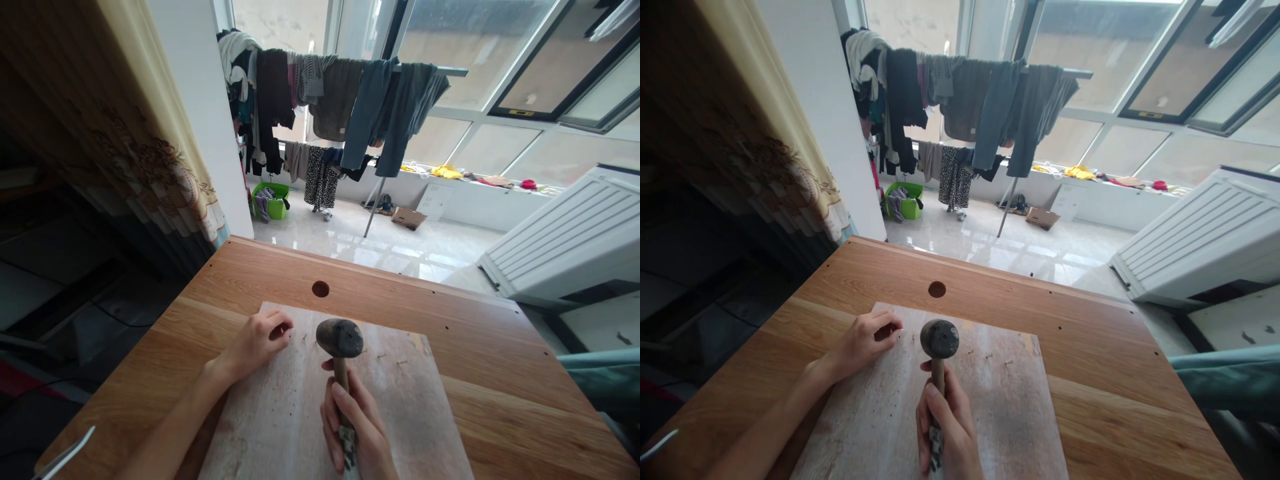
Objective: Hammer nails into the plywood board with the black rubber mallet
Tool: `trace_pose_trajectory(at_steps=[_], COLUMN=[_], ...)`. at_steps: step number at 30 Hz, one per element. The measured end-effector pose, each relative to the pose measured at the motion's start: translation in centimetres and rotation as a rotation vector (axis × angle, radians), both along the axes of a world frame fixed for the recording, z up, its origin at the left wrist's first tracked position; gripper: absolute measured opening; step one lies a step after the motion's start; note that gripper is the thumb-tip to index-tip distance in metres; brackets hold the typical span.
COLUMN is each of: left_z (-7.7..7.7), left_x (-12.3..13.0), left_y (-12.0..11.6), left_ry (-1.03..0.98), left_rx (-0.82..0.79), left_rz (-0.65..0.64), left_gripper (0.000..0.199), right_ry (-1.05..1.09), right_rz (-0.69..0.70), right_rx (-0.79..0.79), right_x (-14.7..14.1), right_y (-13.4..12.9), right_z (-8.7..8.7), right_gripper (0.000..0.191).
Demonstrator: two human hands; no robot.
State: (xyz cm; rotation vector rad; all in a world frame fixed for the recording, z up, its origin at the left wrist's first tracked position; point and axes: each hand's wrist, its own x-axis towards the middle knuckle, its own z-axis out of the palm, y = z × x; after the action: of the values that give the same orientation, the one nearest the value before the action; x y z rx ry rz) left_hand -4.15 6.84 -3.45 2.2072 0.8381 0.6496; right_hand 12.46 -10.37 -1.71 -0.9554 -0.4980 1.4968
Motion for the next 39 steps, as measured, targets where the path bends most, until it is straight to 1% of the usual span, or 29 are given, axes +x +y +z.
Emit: trace_pose_trajectory(at_steps=[2, 4, 9, 14, 19, 26, 31, 33, 35, 39], left_z=[-0.8, -1.1, -0.6, -0.1, 0.0, -0.4, -0.8, -0.8, -0.7, -0.5], left_x=[-0.1, -0.4, -0.8, -0.6, -0.8, -0.9, -0.4, -0.2, -0.2, -0.2], left_y=[0.1, -0.1, -0.5, -0.6, -0.6, -0.7, -1.0, -1.1, -1.1, -1.0], left_ry=[-0.051, -0.059, -0.033, 0.0, 0.025, 0.023, -0.079, -0.108, -0.116, -0.094], left_rx=[-0.002, 0.023, 0.074, 0.114, 0.119, 0.065, -0.083, -0.123, -0.125, -0.09], left_rz=[0.021, 0.008, -0.045, -0.043, -0.032, -0.038, 0.009, 0.032, 0.038, 0.02], left_gripper=[0.01, 0.011, 0.013, 0.014, 0.014, 0.016, 0.018, 0.016, 0.012, 0.011], right_ry=[-0.007, -0.014, -0.002, -0.008, -0.03, -0.105, -0.105, -0.096, -0.096, -0.106], right_rz=[0.0, -0.006, -0.01, -0.001, 0.01, 0.025, 0.072, 0.083, 0.081, 0.056], right_rx=[-0.005, -0.016, -0.043, -0.056, -0.077, -0.077, -0.105, -0.119, -0.111, -0.091], right_x=[-0.1, -0.1, -0.2, -0.3, -0.4, -0.6, -1.0, -1.1, -1.2, -1.1], right_y=[0.0, -0.1, -0.1, 0.0, 0.1, -0.1, 0.0, 0.1, 0.2, 0.3], right_z=[-0.1, -0.1, 0.1, 0.4, 0.5, -0.2, -0.1, 0.1, 0.2, 0.3], right_gripper=[0.047, 0.048, 0.053, 0.054, 0.054, 0.055, 0.061, 0.062, 0.061, 0.059])
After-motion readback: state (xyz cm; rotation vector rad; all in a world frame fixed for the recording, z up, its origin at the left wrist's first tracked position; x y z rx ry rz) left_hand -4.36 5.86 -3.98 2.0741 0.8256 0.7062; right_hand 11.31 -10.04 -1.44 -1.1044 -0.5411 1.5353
